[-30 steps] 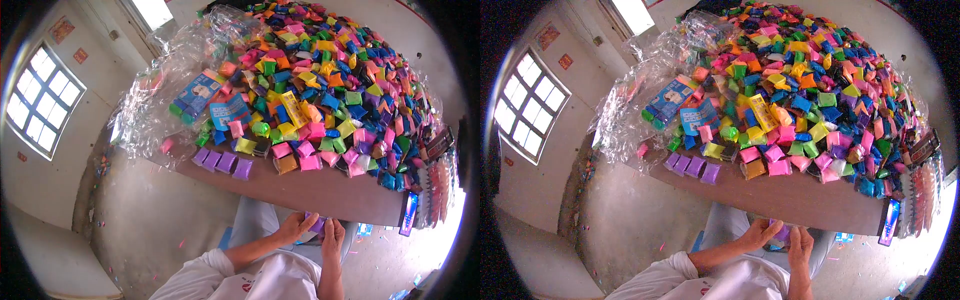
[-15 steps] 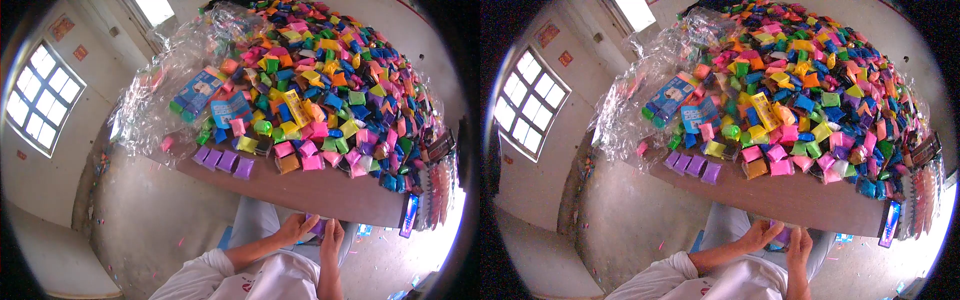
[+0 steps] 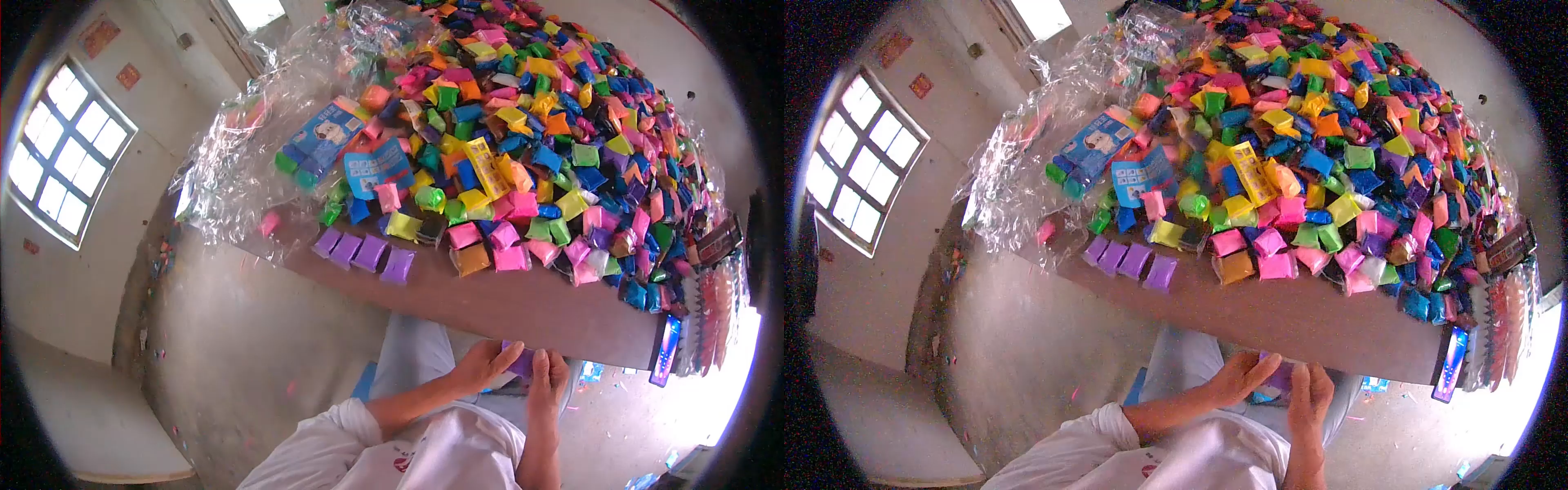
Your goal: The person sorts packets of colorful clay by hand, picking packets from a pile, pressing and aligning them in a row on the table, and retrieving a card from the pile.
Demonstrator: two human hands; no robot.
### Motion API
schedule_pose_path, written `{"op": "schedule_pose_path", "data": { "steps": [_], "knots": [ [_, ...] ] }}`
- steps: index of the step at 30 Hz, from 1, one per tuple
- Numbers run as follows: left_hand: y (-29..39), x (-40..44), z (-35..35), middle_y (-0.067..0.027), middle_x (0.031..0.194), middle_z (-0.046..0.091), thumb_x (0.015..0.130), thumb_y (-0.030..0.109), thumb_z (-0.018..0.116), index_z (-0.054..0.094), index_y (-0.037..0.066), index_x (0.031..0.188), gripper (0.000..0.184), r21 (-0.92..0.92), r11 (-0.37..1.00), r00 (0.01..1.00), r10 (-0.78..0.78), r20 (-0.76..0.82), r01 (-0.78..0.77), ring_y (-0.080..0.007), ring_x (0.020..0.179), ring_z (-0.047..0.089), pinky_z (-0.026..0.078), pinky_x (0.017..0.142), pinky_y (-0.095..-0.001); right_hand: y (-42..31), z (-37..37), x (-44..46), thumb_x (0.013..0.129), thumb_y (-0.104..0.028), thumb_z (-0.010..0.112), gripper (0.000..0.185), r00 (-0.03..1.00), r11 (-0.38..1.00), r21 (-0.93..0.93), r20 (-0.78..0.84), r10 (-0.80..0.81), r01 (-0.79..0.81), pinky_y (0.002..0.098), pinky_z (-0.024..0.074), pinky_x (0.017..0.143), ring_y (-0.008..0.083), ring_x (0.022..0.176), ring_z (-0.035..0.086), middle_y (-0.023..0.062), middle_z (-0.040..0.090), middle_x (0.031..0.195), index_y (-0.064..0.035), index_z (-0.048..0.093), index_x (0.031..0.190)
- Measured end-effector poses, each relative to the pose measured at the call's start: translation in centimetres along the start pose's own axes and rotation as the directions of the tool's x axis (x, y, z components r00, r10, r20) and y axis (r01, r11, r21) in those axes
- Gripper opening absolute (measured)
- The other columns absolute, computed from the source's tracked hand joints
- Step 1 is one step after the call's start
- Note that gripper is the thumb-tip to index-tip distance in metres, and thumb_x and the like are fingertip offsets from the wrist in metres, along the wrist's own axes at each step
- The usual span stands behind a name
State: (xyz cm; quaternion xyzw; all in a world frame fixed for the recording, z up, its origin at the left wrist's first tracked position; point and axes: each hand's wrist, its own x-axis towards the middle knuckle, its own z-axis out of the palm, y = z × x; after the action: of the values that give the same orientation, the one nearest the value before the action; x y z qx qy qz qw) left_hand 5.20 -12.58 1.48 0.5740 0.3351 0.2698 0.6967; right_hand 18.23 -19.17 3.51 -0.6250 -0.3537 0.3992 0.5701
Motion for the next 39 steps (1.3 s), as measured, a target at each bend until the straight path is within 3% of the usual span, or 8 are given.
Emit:
{"op": "schedule_pose_path", "data": {
  "steps": [3,8,11,19,21,25,29,39],
  "knots": [
    [0.8,0.3,0.6,-0.0001,0.071,0.051,0.093,0.042,0.044,0.057,0.003,0.086,0.042,-0.123,0.991,0.999,0.046,-0.022,-0.049,-0.0099,0.07,0.045,0.04,0.062,-0.0277,0.0,-0.7,0.6,0.092,-0.033,0.049,0.033,0.989,0.979,-0.146,-0.024,-0.148,0.142,0.0193,0.0297,0.044,0.0025,0.058,0.041,-0.0047,0.046,0.063,-0.0066,0.053,0.073],
    [0.8,0.4,0.6,0.0004,0.072,0.052,0.094,0.043,0.043,0.057,0.002,0.088,0.043,-0.136,0.986,0.994,0.095,-0.056,-0.101,-0.0104,0.069,0.045,0.04,0.061,-0.0283,-1.4,0.1,0.2,0.089,-0.023,0.051,0.022,0.984,0.985,0.076,-0.08,0.158,-0.152,0.0225,0.0395,0.059,0.0084,0.07,0.047,0.0007,0.054,0.078,-0.0015,0.056,0.086],
    [-2.5,0.4,0.4,-0.0026,0.079,0.057,0.094,0.043,0.042,0.059,0.001,0.094,0.045,-0.132,0.99,0.998,0.056,-0.016,-0.057,-0.0118,0.075,0.051,0.044,0.068,-0.0284,-0.5,0.5,0.0,0.088,-0.023,0.053,0.022,0.985,0.985,-0.015,-0.032,0.17,-0.17,0.0248,0.0397,0.064,0.009,0.07,0.047,0.002,0.054,0.079,-0.0013,0.055,0.089],
    [-3.2,0.0,-0.2,-0.011,0.071,0.061,0.093,0.046,0.042,0.062,-0.004,0.085,0.055,0.023,0.998,0.994,0.059,-0.089,-0.057,-0.0149,0.07,0.056,0.046,0.066,-0.0316,2.7,0.4,0.4,0.088,-0.021,0.054,0.022,0.997,0.997,0.035,-0.041,0.064,-0.063,0.0231,0.0378,0.06,0.0077,0.067,0.046,0.002,0.054,0.073,0.0002,0.056,0.084],
    [-3.5,0.0,-0.5,-0.0056,0.087,0.062,0.094,0.044,0.042,0.06,-0.001,0.096,0.049,-0.007,0.998,0.998,-0.056,0.003,0.056,-0.0124,0.082,0.054,0.045,0.076,-0.0295,2.0,-0.1,0.1,0.09,-0.023,0.052,0.024,0.994,0.989,-0.097,-0.022,0.108,-0.109,0.0246,0.0375,0.053,0.0065,0.061,0.045,-0.0002,0.05,0.065,-0.0017,0.056,0.079],
    [-2.9,0.3,-0.5,-0.0018,0.076,0.055,0.093,0.041,0.045,0.059,0.001,0.089,0.042,-0.05,0.999,0.997,-0.018,-0.076,0.015,-0.0101,0.072,0.049,0.043,0.066,-0.0293,1.3,0.3,0.0,0.091,-0.024,0.051,0.027,0.995,0.992,-0.088,-0.057,0.081,-0.085,0.0251,0.0358,0.046,0.0068,0.055,0.045,-0.0008,0.048,0.061,-0.0049,0.054,0.072],
    [-2.9,-0.2,-1.6,0.0007,0.072,0.05,0.092,0.038,0.049,0.056,0.003,0.09,0.036,0.045,0.999,0.974,0.038,-0.222,-0.028,-0.0078,0.067,0.045,0.04,0.058,-0.0276,1.9,0.0,0.3,0.09,-0.026,0.051,0.025,0.917,0.807,0.474,0.002,0.399,-0.353,0.0238,0.0341,0.042,0.0093,0.05,0.047,0.0015,0.052,0.063,-0.0077,0.053,0.074],
    [-2.0,-0.3,-1.6,0.0025,0.069,0.051,0.093,0.044,0.045,0.057,0.003,0.084,0.044,0.018,0.992,0.962,-0.12,-0.246,0.128,-0.006,0.061,0.043,0.036,0.051,-0.0245,3.0,-1.1,0.0,0.091,-0.024,0.052,0.021,0.931,0.766,0.53,0.19,0.312,-0.365,0.0216,0.0361,0.046,0.0074,0.055,0.048,0.001,0.057,0.071,-0.0037,0.059,0.088]
  ]
}}
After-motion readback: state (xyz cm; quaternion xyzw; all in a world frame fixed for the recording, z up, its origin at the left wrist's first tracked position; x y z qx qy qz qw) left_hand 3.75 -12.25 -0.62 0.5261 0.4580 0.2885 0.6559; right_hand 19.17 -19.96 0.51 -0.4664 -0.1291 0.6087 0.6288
